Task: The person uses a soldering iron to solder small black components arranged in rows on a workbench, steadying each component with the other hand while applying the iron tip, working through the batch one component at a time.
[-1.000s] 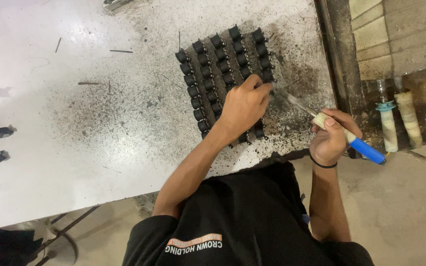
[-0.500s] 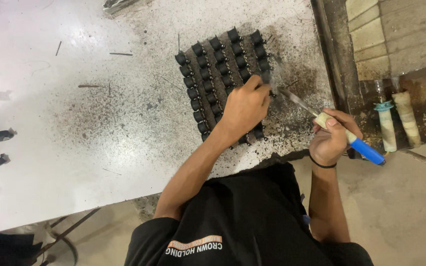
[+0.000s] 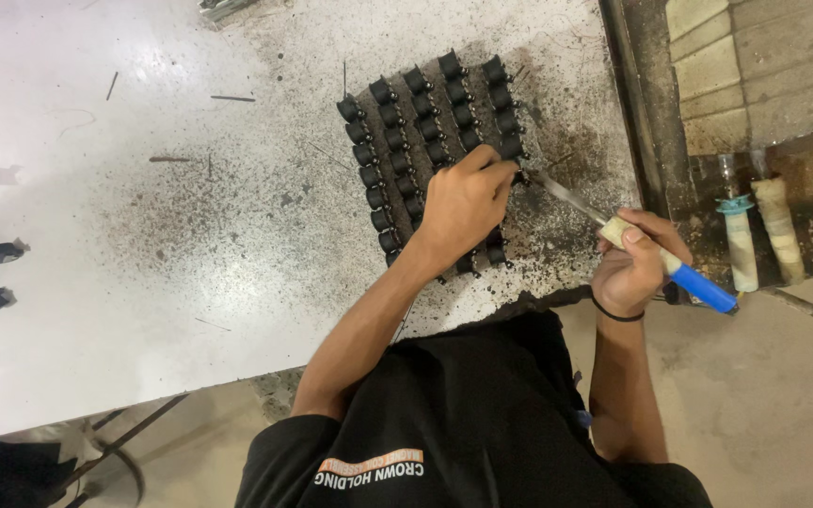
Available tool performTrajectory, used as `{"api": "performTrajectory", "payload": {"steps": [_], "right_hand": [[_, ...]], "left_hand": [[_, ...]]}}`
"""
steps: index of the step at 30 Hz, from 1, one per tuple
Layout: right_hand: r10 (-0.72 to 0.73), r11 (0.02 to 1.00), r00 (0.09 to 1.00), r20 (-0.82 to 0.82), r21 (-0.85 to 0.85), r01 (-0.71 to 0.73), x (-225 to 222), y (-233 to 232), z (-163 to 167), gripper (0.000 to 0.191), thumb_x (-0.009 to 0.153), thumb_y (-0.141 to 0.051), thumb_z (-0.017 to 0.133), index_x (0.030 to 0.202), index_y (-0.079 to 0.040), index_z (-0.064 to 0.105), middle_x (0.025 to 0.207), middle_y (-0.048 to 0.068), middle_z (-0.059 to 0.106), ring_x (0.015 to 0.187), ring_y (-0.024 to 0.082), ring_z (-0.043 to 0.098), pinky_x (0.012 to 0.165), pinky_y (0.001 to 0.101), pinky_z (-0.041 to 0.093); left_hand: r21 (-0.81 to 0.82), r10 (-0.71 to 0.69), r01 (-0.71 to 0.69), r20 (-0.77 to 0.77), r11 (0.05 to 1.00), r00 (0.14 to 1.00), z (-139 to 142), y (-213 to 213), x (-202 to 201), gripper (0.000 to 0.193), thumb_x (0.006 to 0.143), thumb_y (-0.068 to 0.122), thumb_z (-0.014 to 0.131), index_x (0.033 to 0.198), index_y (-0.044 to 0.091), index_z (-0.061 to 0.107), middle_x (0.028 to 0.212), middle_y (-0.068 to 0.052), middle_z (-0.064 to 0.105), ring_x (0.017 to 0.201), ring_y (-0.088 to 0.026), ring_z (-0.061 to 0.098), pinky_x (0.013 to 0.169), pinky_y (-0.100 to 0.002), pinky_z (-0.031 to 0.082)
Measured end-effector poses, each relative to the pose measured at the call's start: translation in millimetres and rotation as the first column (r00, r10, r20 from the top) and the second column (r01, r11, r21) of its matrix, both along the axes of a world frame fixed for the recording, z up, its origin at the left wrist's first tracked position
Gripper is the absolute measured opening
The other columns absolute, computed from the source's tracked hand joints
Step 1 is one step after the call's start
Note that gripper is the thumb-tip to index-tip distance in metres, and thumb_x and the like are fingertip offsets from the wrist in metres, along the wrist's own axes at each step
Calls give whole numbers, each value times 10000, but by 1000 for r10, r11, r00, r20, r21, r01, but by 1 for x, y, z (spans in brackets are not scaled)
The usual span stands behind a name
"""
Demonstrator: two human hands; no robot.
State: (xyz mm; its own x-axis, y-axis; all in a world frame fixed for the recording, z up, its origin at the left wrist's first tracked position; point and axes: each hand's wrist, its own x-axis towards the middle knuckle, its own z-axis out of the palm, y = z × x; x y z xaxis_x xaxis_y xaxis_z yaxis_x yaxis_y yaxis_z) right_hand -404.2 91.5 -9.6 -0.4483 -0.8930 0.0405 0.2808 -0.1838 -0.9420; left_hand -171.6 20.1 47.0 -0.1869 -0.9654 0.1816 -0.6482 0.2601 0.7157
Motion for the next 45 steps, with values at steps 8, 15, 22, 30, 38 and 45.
{"api": "performTrajectory", "payload": {"steps": [8,15,22,30,38,45], "right_hand": [[8,1000,999,36,21,-9,-1,-1,3,274,918,-147,660,1052,91,684,943,194,664,722,267,644,560,303,491],[3,1000,999,34,28,-3,0,-2,2,268,908,-144,660,1050,81,687,962,187,666,731,260,647,584,309,499],[58,998,998,21,2,-58,0,-2,7,267,920,-145,660,1062,79,689,948,183,657,678,242,628,573,301,490],[-193,967,981,-37,-174,184,-22,19,26,257,965,-185,640,1035,62,655,823,133,571,557,219,526,510,314,445],[-454,884,884,109,-69,462,-146,52,38,327,1089,-330,696,1142,-13,636,870,100,608,711,198,565,642,285,444],[-292,956,679,674,201,212,-173,22,49,443,1087,-357,582,1199,71,599,1044,160,681,900,219,622,830,285,507]], "left_hand": [[-84,18,-15,40,996,999,-1,2,-4,118,880,65,705,988,72,753,966,-42,679,659,-281,707,583,-394,584],[-59,7,-1,92,998,996,-7,0,-6,76,890,77,701,950,84,747,951,-52,688,652,-290,707,585,-405,583],[-64,9,-4,89,998,996,0,-2,-7,111,905,83,689,1000,63,744,936,-85,681,634,-309,700,559,-410,577],[-187,103,-123,-116,975,988,53,12,28,69,939,7,710,1000,37,703,1013,-116,681,705,-223,725,572,-313,613],[-347,374,-330,66,878,925,70,99,148,101,938,-16,774,1001,20,704,1016,-110,672,871,-199,651,687,-322,521],[-274,572,-515,202,812,795,12,165,208,33,945,-37,733,957,-30,703,938,-136,667,802,-250,607,669,-357,483]]}}
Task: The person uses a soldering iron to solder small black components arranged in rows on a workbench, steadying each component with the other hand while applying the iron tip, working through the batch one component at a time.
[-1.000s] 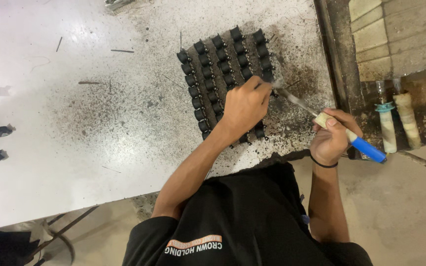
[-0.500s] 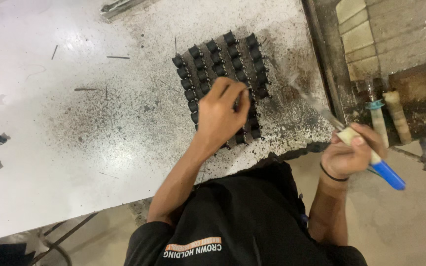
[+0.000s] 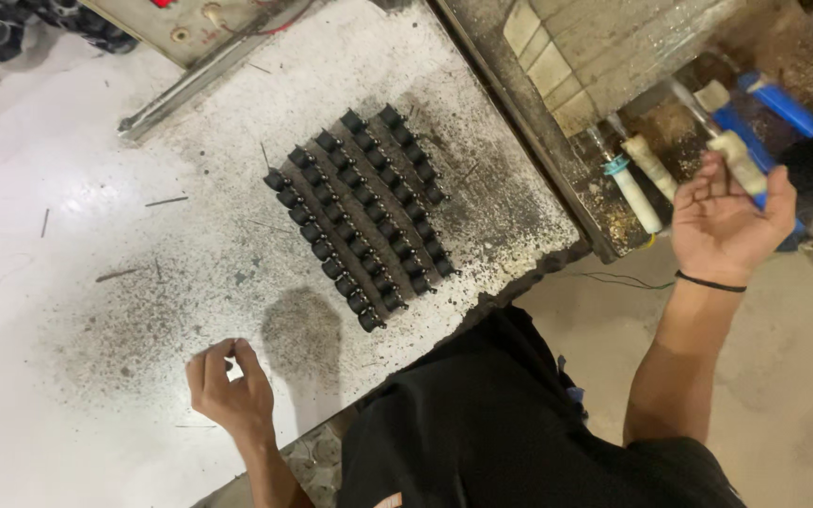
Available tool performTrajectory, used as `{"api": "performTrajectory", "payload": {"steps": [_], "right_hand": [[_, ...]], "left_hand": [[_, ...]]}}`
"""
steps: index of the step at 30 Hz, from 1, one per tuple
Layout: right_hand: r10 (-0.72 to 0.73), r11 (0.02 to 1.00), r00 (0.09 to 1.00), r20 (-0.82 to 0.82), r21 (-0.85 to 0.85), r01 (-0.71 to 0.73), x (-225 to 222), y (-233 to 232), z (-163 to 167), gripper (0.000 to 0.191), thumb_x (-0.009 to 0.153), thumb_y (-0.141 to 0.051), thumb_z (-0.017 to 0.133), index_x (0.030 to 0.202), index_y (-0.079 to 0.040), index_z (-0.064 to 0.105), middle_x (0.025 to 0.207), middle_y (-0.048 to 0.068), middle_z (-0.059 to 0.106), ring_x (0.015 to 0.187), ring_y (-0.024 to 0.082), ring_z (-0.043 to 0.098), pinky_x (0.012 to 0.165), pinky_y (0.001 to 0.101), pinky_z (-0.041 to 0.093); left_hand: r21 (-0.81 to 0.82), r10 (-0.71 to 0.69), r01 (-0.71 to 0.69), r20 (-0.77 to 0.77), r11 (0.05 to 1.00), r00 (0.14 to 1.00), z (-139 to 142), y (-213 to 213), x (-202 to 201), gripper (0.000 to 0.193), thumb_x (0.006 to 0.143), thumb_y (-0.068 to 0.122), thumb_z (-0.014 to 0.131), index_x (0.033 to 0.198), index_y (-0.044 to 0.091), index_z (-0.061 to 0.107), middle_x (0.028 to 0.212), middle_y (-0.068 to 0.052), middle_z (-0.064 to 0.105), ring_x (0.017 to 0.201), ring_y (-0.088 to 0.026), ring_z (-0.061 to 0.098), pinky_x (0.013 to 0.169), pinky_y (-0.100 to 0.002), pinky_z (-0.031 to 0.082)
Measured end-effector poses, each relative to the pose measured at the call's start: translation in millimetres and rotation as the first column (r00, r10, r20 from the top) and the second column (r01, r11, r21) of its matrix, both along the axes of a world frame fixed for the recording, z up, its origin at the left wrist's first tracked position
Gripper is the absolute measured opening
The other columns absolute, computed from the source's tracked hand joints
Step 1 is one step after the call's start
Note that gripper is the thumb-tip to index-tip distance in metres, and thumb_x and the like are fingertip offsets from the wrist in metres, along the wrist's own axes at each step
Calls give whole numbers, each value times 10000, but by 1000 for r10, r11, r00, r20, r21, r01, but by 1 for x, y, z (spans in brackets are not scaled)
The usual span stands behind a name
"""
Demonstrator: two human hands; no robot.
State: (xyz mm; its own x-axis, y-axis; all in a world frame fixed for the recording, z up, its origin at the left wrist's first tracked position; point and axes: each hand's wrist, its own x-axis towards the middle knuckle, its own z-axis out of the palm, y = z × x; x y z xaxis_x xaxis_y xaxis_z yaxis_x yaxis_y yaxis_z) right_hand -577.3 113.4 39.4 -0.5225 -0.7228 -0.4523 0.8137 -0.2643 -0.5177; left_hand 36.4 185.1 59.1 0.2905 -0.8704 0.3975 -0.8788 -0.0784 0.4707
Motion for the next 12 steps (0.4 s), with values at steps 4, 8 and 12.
{"api": "performTrajectory", "payload": {"steps": [4,8,12], "right_hand": [[223,973,968,-116,-30,-228,31,-22,10,437,1050,-306,637,1277,64,689,1092,142,728,925,218,674,872,303,554],[156,980,860,-486,-30,-195,48,-42,31,277,1054,-232,684,1190,9,699,1033,113,745,855,232,692,723,331,513],[136,962,376,-917,30,-273,43,-121,69,200,1086,-168,686,1165,13,712,965,152,753,790,241,705,652,375,495]], "left_hand": [[17,116,-116,7,993,993,-27,39,20,16,989,-37,683,996,-48,673,947,-140,617,811,-260,596,688,-371,483],[110,236,-241,59,964,970,-47,69,31,69,970,18,721,1006,-29,686,983,-135,622,827,-273,614,738,-400,523],[169,323,-320,11,932,946,-62,79,33,170,934,127,763,1023,-6,705,1049,-151,641,897,-288,669,769,-382,568]]}}
